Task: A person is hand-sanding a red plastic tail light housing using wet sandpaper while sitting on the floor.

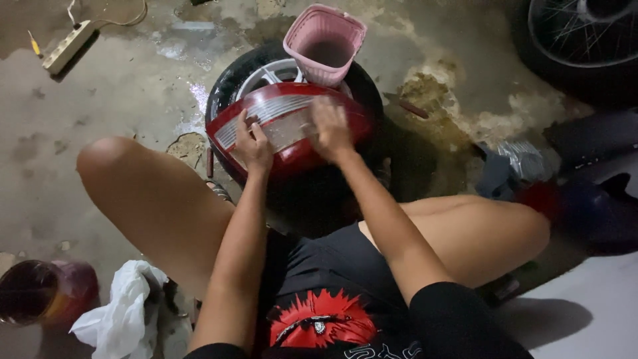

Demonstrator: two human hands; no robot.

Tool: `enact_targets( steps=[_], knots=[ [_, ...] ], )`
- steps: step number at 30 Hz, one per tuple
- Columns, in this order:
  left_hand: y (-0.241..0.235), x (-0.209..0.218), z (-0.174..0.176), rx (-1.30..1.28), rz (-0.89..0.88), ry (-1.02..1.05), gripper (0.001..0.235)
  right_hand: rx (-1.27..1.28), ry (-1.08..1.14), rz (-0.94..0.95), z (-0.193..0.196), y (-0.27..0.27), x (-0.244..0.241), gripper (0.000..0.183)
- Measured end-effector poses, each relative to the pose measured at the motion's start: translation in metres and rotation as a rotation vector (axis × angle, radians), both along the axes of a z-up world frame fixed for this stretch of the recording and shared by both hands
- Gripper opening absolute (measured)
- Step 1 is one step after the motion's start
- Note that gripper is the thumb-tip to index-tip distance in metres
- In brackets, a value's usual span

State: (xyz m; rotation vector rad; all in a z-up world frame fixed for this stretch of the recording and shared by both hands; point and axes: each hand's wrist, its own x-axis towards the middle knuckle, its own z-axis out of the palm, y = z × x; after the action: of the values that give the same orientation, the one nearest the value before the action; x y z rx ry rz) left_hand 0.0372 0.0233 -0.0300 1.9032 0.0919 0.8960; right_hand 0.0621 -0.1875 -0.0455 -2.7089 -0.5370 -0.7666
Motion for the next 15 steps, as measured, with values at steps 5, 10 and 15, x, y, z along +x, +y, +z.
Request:
enact_targets(
  steps=[5, 10, 15],
  knots=[
    [-0.001, -0.003, 0.003, 0.023, 0.023, -0.006, 0.044, 0.290, 0.188, -0.197, -0.031, -0.091, 0.011, 0.062],
    [0.001, 0.009, -0.010, 0.091, 0.072, 0.061, 0.046, 0.178, 0.683, -0.438, -0.022, -0.074, 0.006, 0.091],
    [0.004, 0.016, -0.022, 0.070, 0.072, 0.077, 0.043, 0.045, -0.023, 0.125, -0.001, 0.031, -0.017, 0.094]
  ],
)
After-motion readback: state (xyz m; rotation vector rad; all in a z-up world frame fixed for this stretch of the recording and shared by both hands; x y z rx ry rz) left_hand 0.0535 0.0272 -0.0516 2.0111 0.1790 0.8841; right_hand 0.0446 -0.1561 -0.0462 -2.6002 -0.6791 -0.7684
